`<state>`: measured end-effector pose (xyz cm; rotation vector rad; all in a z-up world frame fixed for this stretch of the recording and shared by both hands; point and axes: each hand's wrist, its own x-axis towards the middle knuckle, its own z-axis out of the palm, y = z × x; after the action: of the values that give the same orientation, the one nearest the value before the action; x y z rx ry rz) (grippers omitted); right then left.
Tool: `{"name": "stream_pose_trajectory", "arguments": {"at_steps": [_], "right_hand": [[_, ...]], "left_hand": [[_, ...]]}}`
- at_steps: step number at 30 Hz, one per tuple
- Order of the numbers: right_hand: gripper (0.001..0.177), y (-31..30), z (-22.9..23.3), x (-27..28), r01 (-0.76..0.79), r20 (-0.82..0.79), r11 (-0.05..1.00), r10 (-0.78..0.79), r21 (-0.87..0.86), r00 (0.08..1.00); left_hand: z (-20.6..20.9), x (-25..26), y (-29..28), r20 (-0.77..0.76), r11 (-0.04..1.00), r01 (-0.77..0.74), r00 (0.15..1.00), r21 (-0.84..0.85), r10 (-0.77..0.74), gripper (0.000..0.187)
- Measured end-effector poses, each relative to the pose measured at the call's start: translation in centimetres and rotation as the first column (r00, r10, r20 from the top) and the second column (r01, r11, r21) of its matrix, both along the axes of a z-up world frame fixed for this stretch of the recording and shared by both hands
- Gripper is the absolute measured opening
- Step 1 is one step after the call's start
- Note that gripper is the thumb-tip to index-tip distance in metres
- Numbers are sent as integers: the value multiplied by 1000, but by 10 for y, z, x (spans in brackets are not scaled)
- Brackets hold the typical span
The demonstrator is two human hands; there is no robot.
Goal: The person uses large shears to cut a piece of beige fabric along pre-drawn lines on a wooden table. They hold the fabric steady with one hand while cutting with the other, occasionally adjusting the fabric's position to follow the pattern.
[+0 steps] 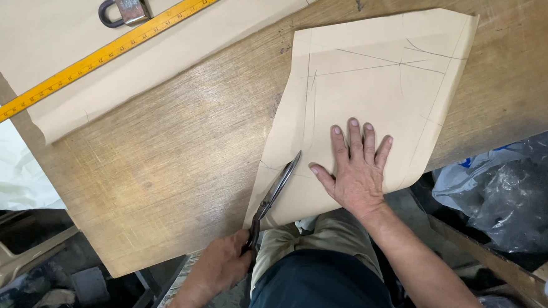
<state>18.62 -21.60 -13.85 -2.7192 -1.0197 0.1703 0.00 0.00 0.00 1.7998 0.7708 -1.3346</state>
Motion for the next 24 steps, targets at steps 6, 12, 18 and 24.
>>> {"name": "stream_pose_trajectory", "arguments": {"at_steps": [6,12,18,24], "right_hand": [[92,-1,-2,-3,2,-16,1000,-3,-31,1000],[92,1,-1,-6,4,19,999,-4,-34,1000],[92,0,-2,-8,6,22,999,-5,-50,1000],[92,0,-4,-9,15,29,999,-14,-49,999]], "left_hand": [[11,12,-4,-53,999,-52,997,-11,51,12],[-8,1,-13,-4,998,-56,998,-19,56,21],[-3,3,-20,31,986,-164,986,-39,165,26],[-9,4,-27,5,980,-181,983,-78,182,42]]}}
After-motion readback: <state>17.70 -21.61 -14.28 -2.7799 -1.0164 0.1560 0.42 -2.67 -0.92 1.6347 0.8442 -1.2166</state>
